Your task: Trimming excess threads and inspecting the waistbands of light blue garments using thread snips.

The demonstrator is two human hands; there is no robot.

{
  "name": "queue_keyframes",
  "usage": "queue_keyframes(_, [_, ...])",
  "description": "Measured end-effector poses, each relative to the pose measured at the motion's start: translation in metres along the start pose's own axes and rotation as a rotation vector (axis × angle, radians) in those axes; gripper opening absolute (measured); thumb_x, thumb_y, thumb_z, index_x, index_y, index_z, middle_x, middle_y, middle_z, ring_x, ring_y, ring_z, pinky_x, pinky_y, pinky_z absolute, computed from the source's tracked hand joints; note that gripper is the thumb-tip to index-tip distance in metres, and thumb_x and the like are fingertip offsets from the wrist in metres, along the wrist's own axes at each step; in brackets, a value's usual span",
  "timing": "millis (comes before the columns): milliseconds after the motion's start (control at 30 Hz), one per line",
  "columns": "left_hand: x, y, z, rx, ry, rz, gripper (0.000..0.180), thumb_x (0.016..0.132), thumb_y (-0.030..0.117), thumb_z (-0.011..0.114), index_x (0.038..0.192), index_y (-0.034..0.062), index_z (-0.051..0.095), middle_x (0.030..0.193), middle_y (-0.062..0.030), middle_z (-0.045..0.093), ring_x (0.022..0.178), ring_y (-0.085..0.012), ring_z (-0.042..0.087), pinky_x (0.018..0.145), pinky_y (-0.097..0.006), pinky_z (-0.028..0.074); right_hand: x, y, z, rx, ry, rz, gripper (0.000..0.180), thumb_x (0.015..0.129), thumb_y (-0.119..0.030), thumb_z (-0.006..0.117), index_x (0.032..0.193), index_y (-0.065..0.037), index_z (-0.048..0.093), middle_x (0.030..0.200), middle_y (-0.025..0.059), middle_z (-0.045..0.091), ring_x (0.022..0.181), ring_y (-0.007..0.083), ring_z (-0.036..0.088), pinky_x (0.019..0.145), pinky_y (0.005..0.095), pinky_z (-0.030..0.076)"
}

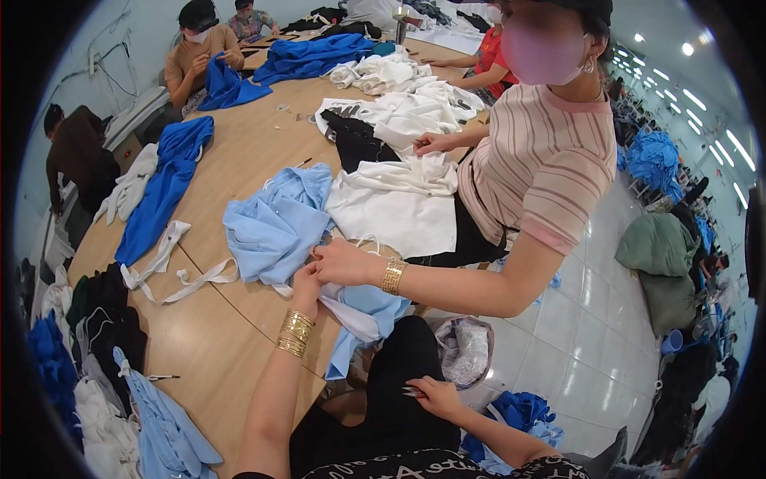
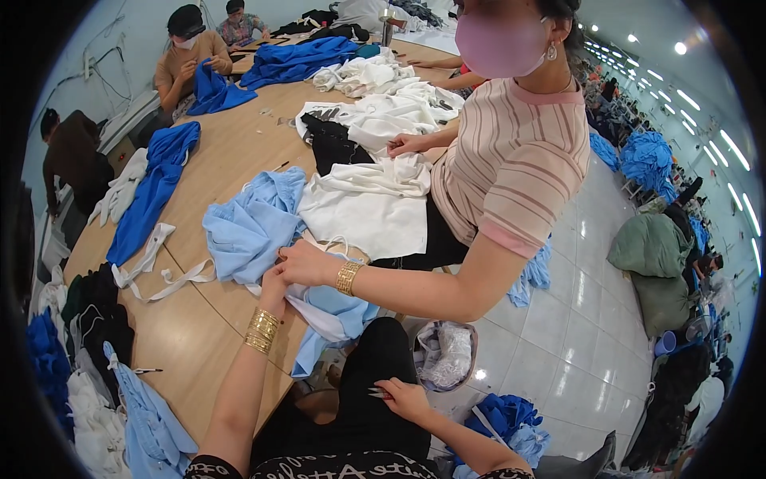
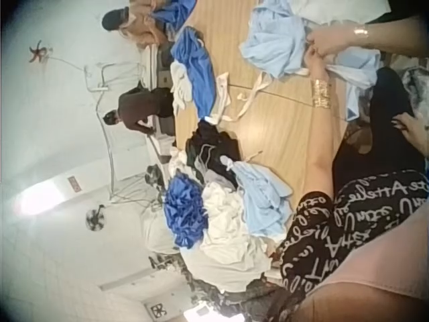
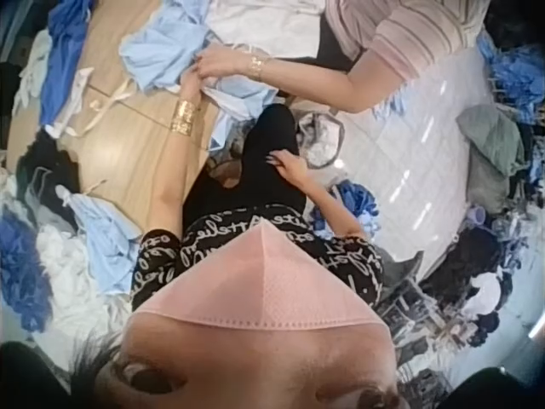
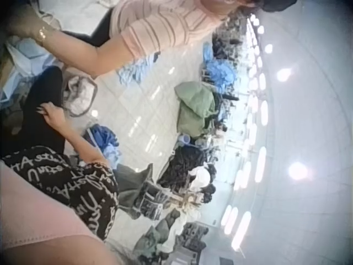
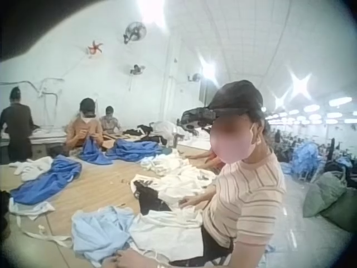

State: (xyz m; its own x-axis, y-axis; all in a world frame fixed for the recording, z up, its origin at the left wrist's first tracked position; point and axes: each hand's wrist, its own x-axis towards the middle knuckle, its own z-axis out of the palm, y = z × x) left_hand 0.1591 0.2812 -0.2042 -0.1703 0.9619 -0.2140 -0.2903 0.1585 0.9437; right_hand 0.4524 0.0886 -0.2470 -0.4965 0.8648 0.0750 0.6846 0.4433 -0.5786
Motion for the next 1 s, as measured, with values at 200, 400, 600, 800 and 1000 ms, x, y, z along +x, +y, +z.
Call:
queue_keyframes(200, [0.003,-0.01,-0.003,-0.091,0.085,0.036,0.014,0.084,0.003,0.05,0.092,0.0011,0.061,0.084,0.0011,0.06,0.075,-0.0055,0.053,0.066,-0.02,0.043,0.005,-0.002,0.011,0.016,0.085,0.128,0.026,0.07,-0.011,0.061,0.096,-0.016,0.059,0.078,0.0036,0.058,0.064,0.0248,0.06,0.053,0.0345,0.048])
queue_keyframes(400, [-0.01,-0.012,-0.004,-0.204,0.052,0.039,0.014,0.085,0.006,0.052,0.097,0.0027,0.059,0.089,0.0011,0.059,0.077,-0.0053,0.053,0.067,-0.02,0.043,0.01,-0.002,0.011,0.001,0.086,0.158,0.022,0.072,-0.011,0.06,0.094,-0.015,0.059,0.078,0.0036,0.058,0.065,0.0247,0.06,0.053,0.035,0.048])
queue_keyframes(600, [-0.028,-0.006,-0.008,-0.268,-0.061,0.006,0.016,0.09,0.015,0.051,0.1,0.0049,0.058,0.089,0.0017,0.058,0.077,-0.0047,0.054,0.066,-0.018,0.044,0.013,-0.002,0.012,-0.002,0.098,0.128,0.019,0.073,-0.014,0.059,0.092,-0.015,0.056,0.077,0.0041,0.056,0.063,0.0261,0.059,0.053,0.036,0.047])
queue_keyframes(800, [-0.028,-0.007,-0.01,-0.306,-0.133,0.034,0.017,0.09,0.014,0.051,0.101,0.0041,0.057,0.086,0.003,0.057,0.071,-0.0032,0.051,0.061,-0.018,0.042,0.013,-0.004,0.011,-0.002,0.093,0.137,0.02,0.073,-0.015,0.06,0.092,-0.015,0.055,0.077,0.0043,0.056,0.063,0.0266,0.059,0.053,0.0365,0.047])
queue_keyframes(1000, [-0.028,-0.01,-0.01,-0.021,-0.103,0.089,0.023,0.086,0.005,0.05,0.109,0.0038,0.052,0.08,0.0039,0.055,0.067,-0.0013,0.049,0.055,-0.014,0.038,0.013,-0.005,0.014,0.009,0.112,0.129,0.019,0.072,-0.013,0.06,0.09,-0.015,0.058,0.076,0.004,0.057,0.063,0.0257,0.059,0.053,0.0358,0.047])
